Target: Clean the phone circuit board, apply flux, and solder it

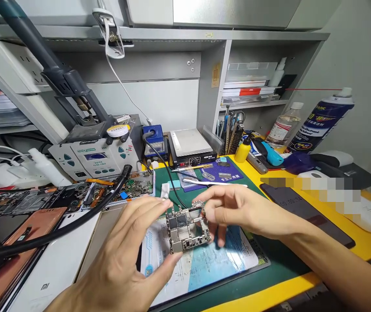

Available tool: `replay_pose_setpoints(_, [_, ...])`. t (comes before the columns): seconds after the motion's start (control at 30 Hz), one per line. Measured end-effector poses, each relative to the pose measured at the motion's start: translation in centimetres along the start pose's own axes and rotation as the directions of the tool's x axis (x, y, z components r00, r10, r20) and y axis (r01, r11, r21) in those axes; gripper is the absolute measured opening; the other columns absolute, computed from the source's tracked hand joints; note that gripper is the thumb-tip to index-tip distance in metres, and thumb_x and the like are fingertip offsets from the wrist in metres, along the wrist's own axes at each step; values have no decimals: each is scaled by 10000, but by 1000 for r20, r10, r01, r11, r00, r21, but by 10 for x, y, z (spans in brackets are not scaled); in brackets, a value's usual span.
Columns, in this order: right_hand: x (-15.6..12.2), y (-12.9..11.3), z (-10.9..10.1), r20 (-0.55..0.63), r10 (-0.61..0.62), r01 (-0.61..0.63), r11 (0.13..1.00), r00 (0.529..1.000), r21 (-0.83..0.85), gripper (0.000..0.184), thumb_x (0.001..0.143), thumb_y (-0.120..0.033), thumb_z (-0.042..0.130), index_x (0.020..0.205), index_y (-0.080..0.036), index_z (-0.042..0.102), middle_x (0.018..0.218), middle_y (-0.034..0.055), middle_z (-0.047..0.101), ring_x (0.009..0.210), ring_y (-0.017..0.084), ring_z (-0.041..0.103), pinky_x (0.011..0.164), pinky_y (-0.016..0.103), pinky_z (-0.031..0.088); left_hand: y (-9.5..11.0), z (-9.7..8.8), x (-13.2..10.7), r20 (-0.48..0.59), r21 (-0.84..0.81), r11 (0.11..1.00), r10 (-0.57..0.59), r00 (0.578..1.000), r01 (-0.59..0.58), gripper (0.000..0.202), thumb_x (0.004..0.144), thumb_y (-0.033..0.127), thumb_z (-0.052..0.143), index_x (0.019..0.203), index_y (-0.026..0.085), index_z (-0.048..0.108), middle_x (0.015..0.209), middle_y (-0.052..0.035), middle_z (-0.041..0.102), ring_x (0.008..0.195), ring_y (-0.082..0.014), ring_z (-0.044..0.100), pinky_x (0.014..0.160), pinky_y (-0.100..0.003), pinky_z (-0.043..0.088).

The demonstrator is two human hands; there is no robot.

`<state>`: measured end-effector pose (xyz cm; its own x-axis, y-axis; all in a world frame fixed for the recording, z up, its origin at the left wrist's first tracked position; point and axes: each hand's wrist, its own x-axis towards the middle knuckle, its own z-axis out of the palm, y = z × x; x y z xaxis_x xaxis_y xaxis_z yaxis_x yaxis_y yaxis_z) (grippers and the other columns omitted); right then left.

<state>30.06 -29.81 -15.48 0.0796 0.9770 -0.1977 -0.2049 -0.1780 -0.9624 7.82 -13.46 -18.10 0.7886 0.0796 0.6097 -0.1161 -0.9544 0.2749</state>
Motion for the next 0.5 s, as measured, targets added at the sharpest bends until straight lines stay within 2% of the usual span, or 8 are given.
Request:
replay_pose_setpoints(0.07, [-7,1,3,2,-20,20,995,1000,-100,519,864,-283,819,1318,-203,582,879,8,671,727,168,682,624,283,568,0,0,0,5,-4,1000,-11,1000,11,674,873,114,718,1487,156,443,1369,-133,609,1368,-303,508,1188,-478,425])
replay_pose_setpoints(0.13, [-13,2,8,-23,-44,36,960,999,-279,728,810,-273,861,1450,-266,515,887,-10,637,767,174,645,624,269,534,1,0,0,3,-9,1000,-19,1000,19,667,875,111,714,1484,161,446,1366,-133,608,1364,-307,511,1172,-478,440])
replay_pose_setpoints(0.23, [-19,1,15,-49,-79,36,815,996,-578,908,781,-343,878,1558,-332,409,801,-32,580,722,187,584,609,279,510,2,0,-1,3,-14,1000,-8,1000,8,661,874,107,711,1479,151,450,1359,-134,607,1354,-305,516,1175,-470,438])
replay_pose_setpoints(0.37, [-19,0,18,-65,-187,60,590,980,-805,809,819,-353,817,1538,-267,457,863,4,583,719,188,571,649,303,502,3,-1,-2,-2,-11,1000,-9,1000,8,647,878,111,711,1471,142,453,1358,-132,604,1361,-294,513,1196,-451,423])
replay_pose_setpoints(0.5, [-16,2,17,-11,-289,134,478,957,-868,681,855,-328,771,1471,-192,515,984,53,621,790,199,578,738,332,510,3,-2,-2,4,22,999,-30,1000,30,640,897,127,694,1483,160,441,1350,-127,606,1357,-294,516,1190,-459,433])
